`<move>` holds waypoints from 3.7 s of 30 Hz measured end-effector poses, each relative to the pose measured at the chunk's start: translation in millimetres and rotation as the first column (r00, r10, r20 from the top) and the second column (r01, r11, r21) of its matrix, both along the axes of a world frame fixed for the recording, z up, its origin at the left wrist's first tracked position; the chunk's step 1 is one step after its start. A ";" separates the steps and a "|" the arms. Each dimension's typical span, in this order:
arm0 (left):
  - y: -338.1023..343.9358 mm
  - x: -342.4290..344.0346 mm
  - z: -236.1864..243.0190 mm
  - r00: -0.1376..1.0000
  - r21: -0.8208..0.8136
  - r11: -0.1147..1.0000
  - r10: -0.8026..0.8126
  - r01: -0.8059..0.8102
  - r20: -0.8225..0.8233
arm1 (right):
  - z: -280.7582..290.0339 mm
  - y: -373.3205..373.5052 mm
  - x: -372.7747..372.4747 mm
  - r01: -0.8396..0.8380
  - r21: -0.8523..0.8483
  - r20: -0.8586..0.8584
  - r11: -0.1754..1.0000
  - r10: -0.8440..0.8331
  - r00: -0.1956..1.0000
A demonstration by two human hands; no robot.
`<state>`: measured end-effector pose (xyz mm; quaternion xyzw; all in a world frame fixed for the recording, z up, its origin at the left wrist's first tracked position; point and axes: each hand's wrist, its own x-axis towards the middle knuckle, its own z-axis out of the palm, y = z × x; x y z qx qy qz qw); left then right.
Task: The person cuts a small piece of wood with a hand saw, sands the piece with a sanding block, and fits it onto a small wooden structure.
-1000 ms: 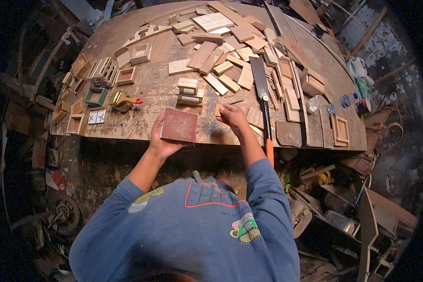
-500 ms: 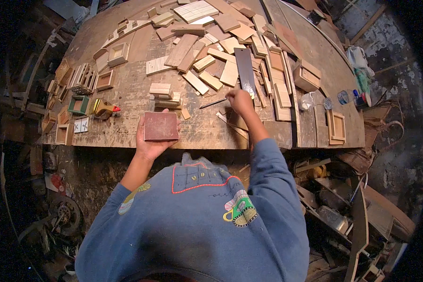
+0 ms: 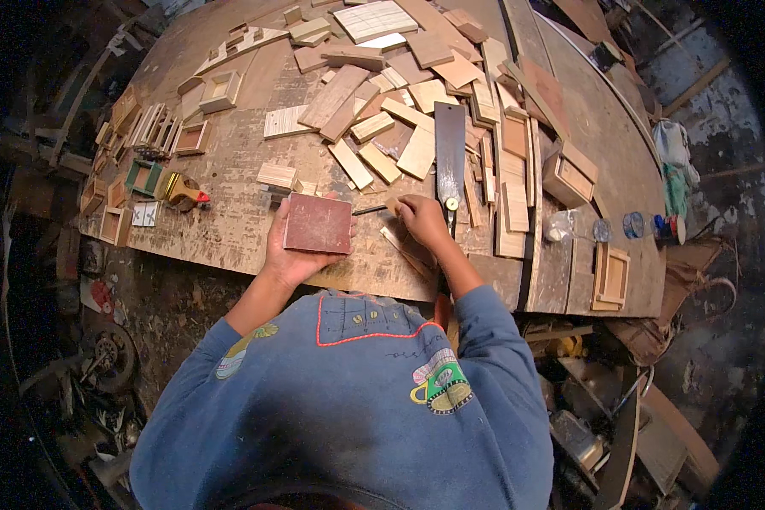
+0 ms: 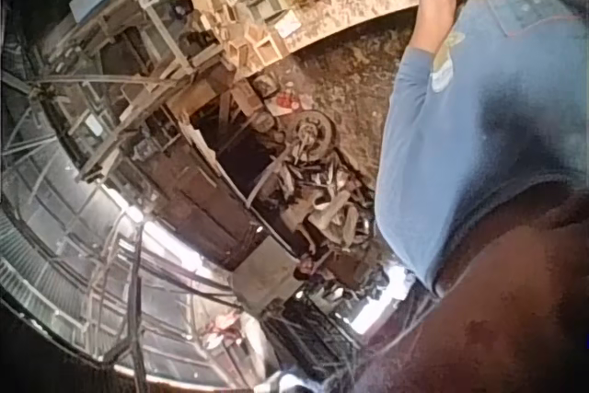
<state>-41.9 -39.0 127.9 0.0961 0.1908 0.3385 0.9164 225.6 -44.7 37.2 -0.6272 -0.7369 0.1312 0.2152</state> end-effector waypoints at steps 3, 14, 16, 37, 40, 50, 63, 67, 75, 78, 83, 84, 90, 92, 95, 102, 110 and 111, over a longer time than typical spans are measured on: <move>-1.1 4.5 -1.4 0.999 -0.009 0.999 0.037 -0.038 -0.036 | 29.9 -3.4 -8.8 -0.209 -0.437 -0.883 0.875 -0.373 0.285; -1.2 12.3 9.9 0.999 -0.128 0.991 -0.041 0.041 -0.001 | 104.4 -25.9 -88.5 -0.162 0.475 -0.180 0.865 0.275 0.944; 0.6 2.6 2.3 0.992 -0.047 0.992 -0.113 0.116 0.059 | 97.4 -14.9 -77.9 -0.077 0.413 -0.212 0.908 0.178 0.961; 53.9 64.9 -41.1 0.960 -0.035 0.983 -0.182 0.179 -0.211 | 18.6 -36.3 -9.3 0.572 -0.202 -0.920 0.795 -0.355 0.167; 74.1 99.7 -31.6 0.944 0.051 0.995 -0.069 0.090 -0.324 | 40.7 -32.3 -3.8 0.655 -0.200 -0.951 0.728 -0.306 0.050; 14.1 7.8 -54.7 0.640 0.142 0.816 -0.317 0.560 -0.700 | 12.7 28.3 -79.8 0.282 -0.180 -0.813 0.942 -0.304 0.497; -8.9 -97.0 -39.2 0.489 0.393 0.916 0.307 0.081 -0.817 | 14.2 64.5 -133.3 0.153 -0.065 -0.735 0.986 -0.151 0.661; -13.4 -104.3 -41.3 0.457 0.389 0.920 0.329 0.041 -0.826 | 13.3 62.3 -138.3 0.187 0.043 -0.672 0.981 -0.110 0.733; -6.1 -94.9 -42.5 0.477 0.406 0.913 0.336 0.048 -0.812 | 10.0 64.8 -134.7 0.138 0.092 -0.660 0.986 -0.043 0.750; -3.8 -89.5 -40.4 0.484 0.430 0.901 0.351 0.059 -0.802 | 9.0 62.8 -135.0 0.117 0.093 -0.667 0.989 -0.025 0.745; -1.3 -87.5 -38.2 0.475 0.414 0.905 0.324 0.095 -0.818 | 6.1 61.0 -135.6 0.104 0.076 -0.673 0.992 -0.026 0.739; -1.1 -87.7 -39.9 0.476 0.410 0.907 0.318 0.100 -0.820 | 3.9 61.2 -136.2 0.108 0.092 -0.669 0.990 -0.019 0.743; 1.8 -94.0 -58.4 0.479 0.439 0.882 0.315 0.171 -0.819 | 0.8 62.5 -137.8 0.143 0.119 -0.674 0.983 -0.026 0.738; 1.8 -94.7 -59.5 0.491 0.443 0.881 0.316 0.166 -0.812 | 6.3 63.5 -137.1 0.165 0.109 -0.679 0.980 -0.047 0.733; 2.1 -96.5 -60.8 0.503 0.449 0.879 0.318 0.163 -0.804 | 27.5 64.2 -127.7 0.167 0.132 -0.478 0.977 -0.084 0.874; 1.9 -98.8 -66.2 0.525 0.430 0.888 0.291 0.163 -0.800 | 58.8 66.4 -122.1 -0.026 0.200 -0.150 0.979 0.056 0.987; 1.5 -101.8 -77.2 0.526 0.427 0.884 0.276 0.190 -0.805 | 56.1 67.3 -130.5 -0.089 0.163 -0.088 0.983 0.104 0.991; 1.0 -102.5 -78.3 0.530 0.421 0.890 0.274 0.176 -0.803 | 54.8 67.2 -131.1 -0.085 0.162 -0.089 0.983 0.101 0.991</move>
